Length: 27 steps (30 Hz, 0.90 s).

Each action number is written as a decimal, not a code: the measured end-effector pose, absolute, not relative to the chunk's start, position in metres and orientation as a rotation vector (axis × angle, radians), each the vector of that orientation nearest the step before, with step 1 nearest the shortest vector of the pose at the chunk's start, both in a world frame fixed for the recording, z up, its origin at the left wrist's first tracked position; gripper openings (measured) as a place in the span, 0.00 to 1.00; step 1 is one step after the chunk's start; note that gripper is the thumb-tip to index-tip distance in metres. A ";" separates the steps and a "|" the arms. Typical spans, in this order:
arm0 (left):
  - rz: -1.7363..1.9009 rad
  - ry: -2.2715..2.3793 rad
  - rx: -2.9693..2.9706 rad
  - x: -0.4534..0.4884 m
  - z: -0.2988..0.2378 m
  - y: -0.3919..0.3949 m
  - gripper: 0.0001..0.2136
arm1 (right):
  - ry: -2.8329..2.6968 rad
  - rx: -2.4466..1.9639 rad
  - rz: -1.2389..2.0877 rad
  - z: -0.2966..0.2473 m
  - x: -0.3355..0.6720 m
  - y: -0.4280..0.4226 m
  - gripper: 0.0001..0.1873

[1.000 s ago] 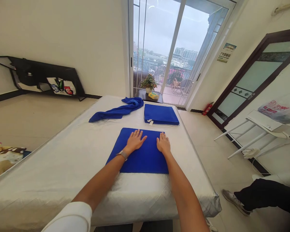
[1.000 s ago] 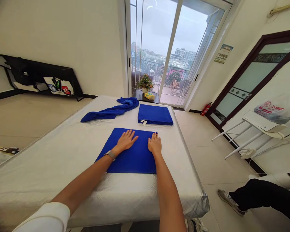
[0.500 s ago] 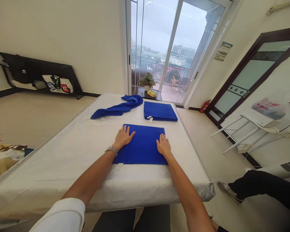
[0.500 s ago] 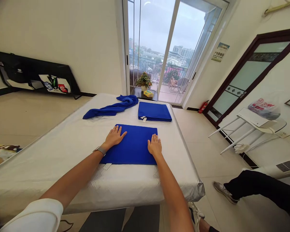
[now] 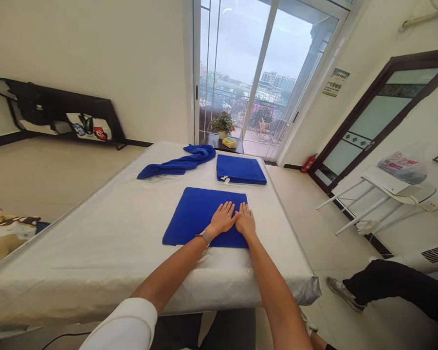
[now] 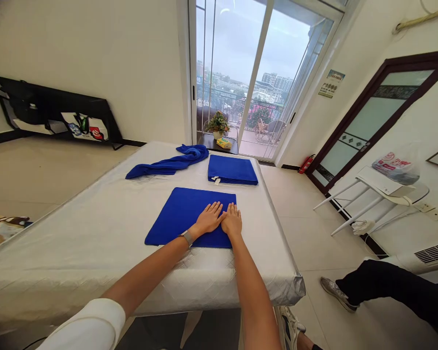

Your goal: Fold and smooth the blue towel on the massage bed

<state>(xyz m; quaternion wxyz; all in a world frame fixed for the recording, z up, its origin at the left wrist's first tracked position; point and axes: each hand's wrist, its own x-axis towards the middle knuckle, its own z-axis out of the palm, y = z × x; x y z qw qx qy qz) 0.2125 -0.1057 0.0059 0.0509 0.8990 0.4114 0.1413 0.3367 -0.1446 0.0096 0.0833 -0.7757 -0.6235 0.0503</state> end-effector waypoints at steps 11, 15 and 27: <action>0.291 1.749 2.562 0.039 -0.006 -0.092 0.40 | -1.796 -2.373 0.160 0.021 0.327 -0.149 0.34; 0.284 1.741 2.592 0.033 -0.005 -0.095 0.41 | -1.848 -2.314 0.091 0.021 0.322 -0.171 0.34; 0.417 1.179 2.776 0.181 0.015 -0.138 0.36 | -1.925 -2.273 0.157 0.013 0.320 -0.208 0.34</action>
